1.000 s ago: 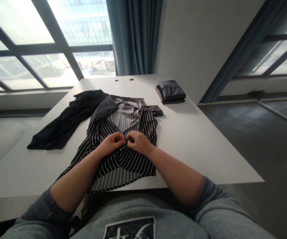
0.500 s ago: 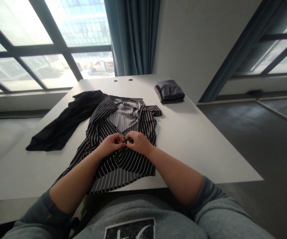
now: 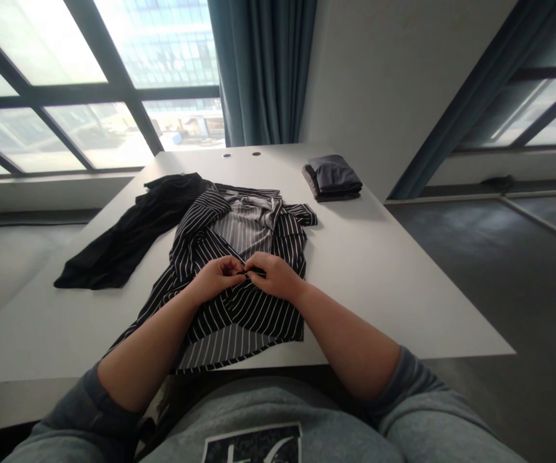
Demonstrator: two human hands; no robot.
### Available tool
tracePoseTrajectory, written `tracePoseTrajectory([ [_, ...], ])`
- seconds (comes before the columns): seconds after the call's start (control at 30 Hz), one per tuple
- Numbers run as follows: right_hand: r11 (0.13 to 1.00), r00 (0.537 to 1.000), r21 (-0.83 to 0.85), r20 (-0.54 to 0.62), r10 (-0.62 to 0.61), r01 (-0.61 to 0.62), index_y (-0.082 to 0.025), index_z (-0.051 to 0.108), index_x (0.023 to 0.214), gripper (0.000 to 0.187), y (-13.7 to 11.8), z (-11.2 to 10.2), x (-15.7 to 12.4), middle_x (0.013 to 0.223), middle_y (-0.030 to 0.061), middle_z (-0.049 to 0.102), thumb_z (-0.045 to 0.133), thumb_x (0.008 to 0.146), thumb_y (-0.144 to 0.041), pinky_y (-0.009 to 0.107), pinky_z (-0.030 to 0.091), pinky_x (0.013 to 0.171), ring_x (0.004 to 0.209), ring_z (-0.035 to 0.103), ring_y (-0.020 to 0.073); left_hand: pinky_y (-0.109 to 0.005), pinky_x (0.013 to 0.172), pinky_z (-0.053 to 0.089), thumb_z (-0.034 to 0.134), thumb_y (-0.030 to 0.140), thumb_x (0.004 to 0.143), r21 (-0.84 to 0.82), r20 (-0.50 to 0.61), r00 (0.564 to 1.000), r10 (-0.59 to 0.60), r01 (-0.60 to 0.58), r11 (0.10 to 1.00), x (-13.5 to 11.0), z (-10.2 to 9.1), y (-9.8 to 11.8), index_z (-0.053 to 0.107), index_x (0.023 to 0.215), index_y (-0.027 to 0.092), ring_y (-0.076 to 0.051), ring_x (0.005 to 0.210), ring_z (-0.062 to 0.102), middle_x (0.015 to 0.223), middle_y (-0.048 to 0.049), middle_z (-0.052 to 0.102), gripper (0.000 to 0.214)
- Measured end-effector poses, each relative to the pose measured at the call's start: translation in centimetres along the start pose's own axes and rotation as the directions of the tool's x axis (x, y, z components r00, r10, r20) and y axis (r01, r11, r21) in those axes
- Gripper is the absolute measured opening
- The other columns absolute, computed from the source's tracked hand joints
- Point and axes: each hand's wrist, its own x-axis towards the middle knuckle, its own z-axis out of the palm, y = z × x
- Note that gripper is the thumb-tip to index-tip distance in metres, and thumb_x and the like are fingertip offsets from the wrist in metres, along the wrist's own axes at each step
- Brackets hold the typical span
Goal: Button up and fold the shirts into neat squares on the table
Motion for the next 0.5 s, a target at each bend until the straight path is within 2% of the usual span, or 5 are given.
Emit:
tracePoseTrajectory([
  [0.13,0.998,0.998,0.006,-0.001,0.066,-0.066,-0.020,0.071,0.096,0.010,0.20,0.13,0.08,0.093,0.0027,0.074,0.066,0.089,-0.015,0.030,0.054,0.082,0.085,0.069,0.0172,-0.025,0.065,0.044,0.087,0.036,0.072,-0.017,-0.014,0.999,-0.031,0.030,0.999,0.05,-0.04,-0.02,0.068,0.088,0.018,-0.010,0.064,0.056,0.072,0.0039,0.063,0.031],
  [0.23,0.995,0.996,0.023,-0.012,0.094,-0.094,-0.020,0.073,0.093,0.009,0.43,0.05,0.08,0.092,0.0022,0.076,0.069,0.088,-0.014,0.029,0.055,0.081,0.084,0.071,0.0166,-0.026,0.068,0.048,0.088,0.037,0.071,-0.089,0.006,0.997,-0.075,0.075,0.993,0.08,-0.17,-0.06,0.069,0.089,0.018,-0.011,0.065,0.060,0.074,0.0029,0.067,0.033],
  [0.33,0.997,0.997,0.013,-0.024,0.079,-0.079,-0.020,0.074,0.092,0.008,0.54,-0.06,0.03,0.091,0.0020,0.076,0.071,0.087,-0.014,0.030,0.056,0.082,0.084,0.072,0.0167,-0.028,0.075,0.052,0.088,0.040,0.072,-0.170,0.035,0.994,-0.100,0.104,0.980,0.11,-0.31,-0.13,0.071,0.090,0.017,-0.013,0.073,0.066,0.082,-0.0004,0.073,0.033],
  [0.5,0.999,0.998,-0.022,-0.035,0.043,-0.044,-0.020,0.073,0.095,0.011,0.49,0.03,-0.07,0.093,0.0023,0.076,0.070,0.087,-0.012,0.030,0.057,0.084,0.086,0.072,0.0171,-0.031,0.081,0.054,0.089,0.042,0.073,-0.211,0.043,0.993,-0.106,0.112,0.971,0.22,-0.55,-0.35,0.074,0.094,0.017,-0.015,0.080,0.069,0.089,-0.0023,0.076,0.036],
])
